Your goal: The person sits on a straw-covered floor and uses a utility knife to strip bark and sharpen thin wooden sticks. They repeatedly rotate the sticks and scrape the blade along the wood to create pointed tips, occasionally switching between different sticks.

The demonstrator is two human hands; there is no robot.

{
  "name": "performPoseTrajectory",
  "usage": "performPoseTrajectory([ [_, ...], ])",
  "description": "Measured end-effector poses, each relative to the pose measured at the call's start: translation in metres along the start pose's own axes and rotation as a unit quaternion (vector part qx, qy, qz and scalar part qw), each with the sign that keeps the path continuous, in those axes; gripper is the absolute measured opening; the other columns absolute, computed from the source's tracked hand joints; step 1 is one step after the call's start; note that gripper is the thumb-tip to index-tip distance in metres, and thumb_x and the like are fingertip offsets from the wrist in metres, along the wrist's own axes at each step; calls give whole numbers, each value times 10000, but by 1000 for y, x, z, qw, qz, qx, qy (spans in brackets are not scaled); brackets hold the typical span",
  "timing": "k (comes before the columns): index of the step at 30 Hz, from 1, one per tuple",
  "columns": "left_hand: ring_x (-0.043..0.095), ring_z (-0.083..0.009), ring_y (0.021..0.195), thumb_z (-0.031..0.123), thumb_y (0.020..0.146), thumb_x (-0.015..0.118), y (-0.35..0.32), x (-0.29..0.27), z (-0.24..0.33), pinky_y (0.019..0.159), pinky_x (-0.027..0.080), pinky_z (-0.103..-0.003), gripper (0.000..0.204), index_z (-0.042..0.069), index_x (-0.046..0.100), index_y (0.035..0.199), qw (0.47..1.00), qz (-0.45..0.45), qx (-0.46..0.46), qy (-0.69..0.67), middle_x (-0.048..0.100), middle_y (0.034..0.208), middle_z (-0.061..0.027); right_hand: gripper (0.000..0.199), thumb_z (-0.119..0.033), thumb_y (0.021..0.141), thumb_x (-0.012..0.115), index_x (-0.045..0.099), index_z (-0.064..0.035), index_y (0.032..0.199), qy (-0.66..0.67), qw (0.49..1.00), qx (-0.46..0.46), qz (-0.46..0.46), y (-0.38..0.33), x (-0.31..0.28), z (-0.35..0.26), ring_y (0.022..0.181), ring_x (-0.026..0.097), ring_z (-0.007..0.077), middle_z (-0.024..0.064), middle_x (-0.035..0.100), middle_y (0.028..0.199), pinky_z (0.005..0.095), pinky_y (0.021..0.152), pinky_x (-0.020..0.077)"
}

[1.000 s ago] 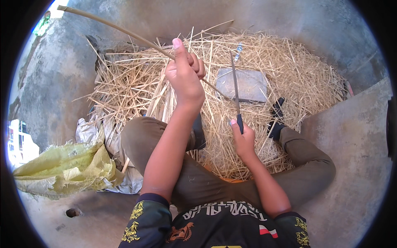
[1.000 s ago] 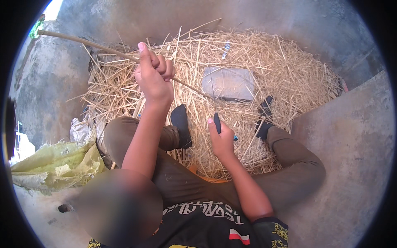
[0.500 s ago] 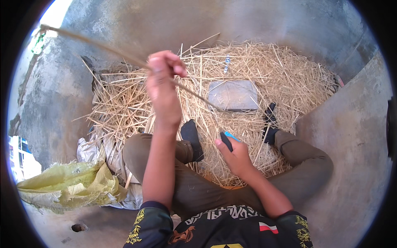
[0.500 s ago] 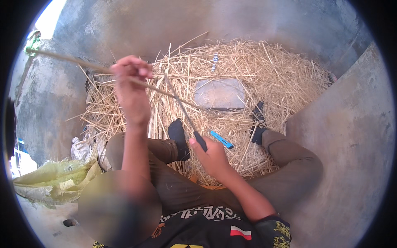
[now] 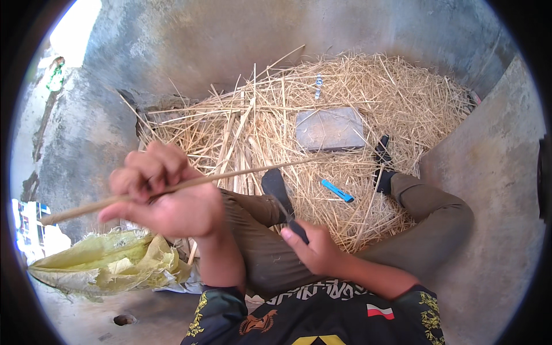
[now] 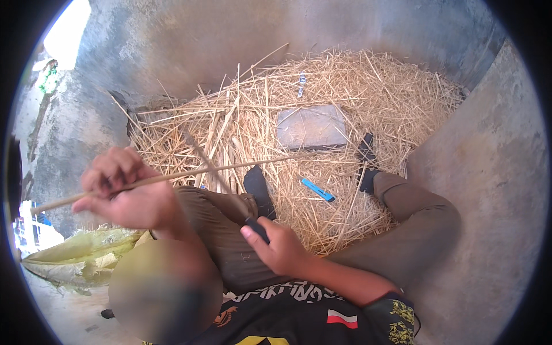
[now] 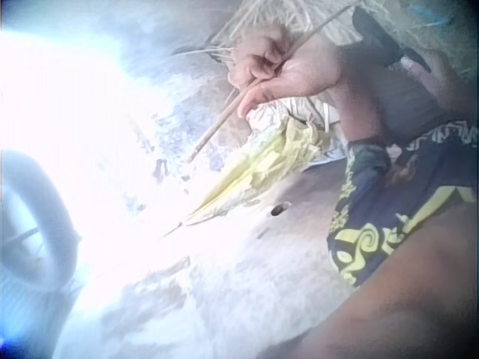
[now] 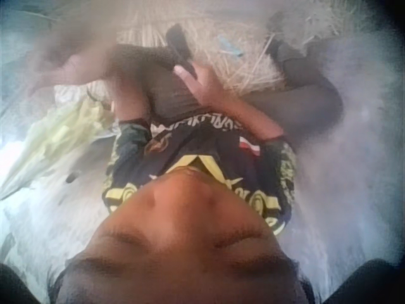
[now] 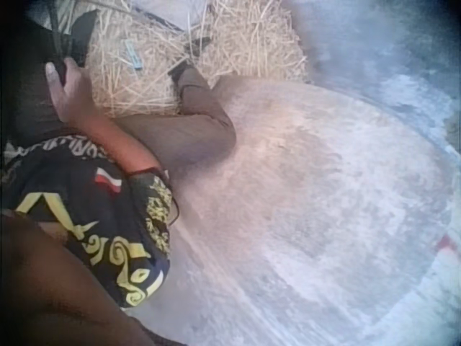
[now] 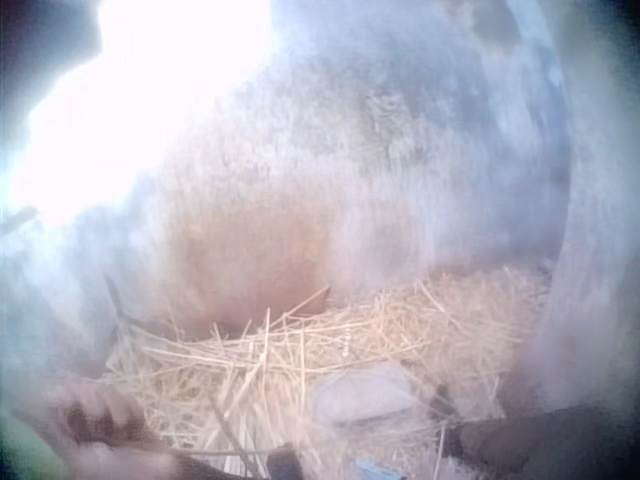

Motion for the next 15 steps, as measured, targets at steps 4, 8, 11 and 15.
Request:
performPoseTrajectory([
  [4, 246, -99, 501, 687, 999, 240, -1, 9, -18, 433, 192, -221, 595, 149, 280, 747, 997, 44, -14, 68, 280, 623, 12, 466, -384, 1022, 529, 577, 8, 775, 52, 989, 120, 68, 18, -3, 52, 524, 460, 158, 52, 495, 560, 377, 533, 400],
  [8, 253, -103, 516, 664, 997, 317, 1, 11, -17, 453, 205, -226, 577, 142, 311, 751, 999, 16, -24, 36, 302, 632, 14, 496, -402, 1019, 525, 549, 12, 746, 25, 980, 178, 81, 30, -16, 73, 534, 450, 132, 24, 473, 566, 362, 528, 395],
  [11, 259, -103, 529, 634, 1004, 357, -2, 13, -14, 475, 219, -231, 553, 135, 335, 766, 999, -12, -39, 5, 318, 641, 15, 479, -399, 1009, 539, 562, 12, 763, 4, 984, 159, 81, 27, -14, 58, 519, 510, 172, 71, 510, 555, 379, 531, 416],
  [15, 259, -100, 538, 606, 1014, 377, 0, 13, -14, 492, 221, -234, 522, 138, 348, 786, 998, 15, -44, 32, 316, 646, 16, 432, -385, 993, 569, 611, 18, 841, -70, 996, 53, 13, 14, -22, -11, 517, 591, 263, 146, 551, 558, 408, 532, 448],
])
Point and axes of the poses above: each hand's wrist, its own y-axis towards the middle knuckle, its own x-axis out of the palm, z = x × y, the point moved 2 cm from there along y, towards the middle knuckle
